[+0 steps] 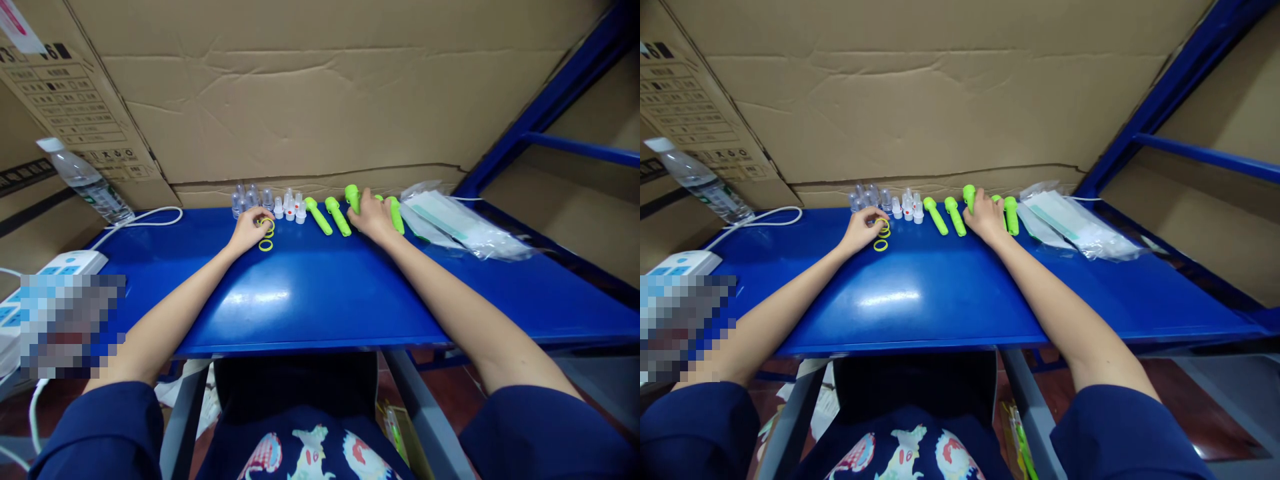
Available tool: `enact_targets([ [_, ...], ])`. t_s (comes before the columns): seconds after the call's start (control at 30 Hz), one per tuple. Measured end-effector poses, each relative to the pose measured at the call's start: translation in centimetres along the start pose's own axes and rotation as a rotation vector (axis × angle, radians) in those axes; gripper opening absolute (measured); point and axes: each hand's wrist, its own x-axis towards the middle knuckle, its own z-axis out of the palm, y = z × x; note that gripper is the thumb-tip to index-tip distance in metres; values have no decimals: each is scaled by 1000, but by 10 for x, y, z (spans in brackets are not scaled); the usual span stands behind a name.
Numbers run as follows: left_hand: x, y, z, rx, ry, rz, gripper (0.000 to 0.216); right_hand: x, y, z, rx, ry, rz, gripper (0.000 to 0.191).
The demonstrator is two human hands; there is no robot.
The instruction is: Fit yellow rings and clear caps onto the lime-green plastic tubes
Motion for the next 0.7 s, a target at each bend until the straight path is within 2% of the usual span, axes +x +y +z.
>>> enact_targets([
  [0.17, 3, -4, 4, -284, -10, -159, 13, -6, -8, -10, 94, 77, -17, 49],
  [0.33, 3, 9, 6, -509, 21, -340, 10, -14, -20, -21, 120, 116, -96, 59],
  [0.43, 2, 19, 7, -627, 62, -468, 11, -18, -28, -21, 190, 171, -201, 62],
  [0.53, 1, 27, 9, -717, 99, -551, 11, -23, -38, -14, 351, 203, -369, 63],
  [0.6, -1, 30, 12, -758, 104, -568, 12, -30, -46, -9, 494, 126, -458, 61],
  [0.7, -3, 35, 17, -777, 91, -568, 14, -45, -62, -6, 688, -97, -545, 58],
])
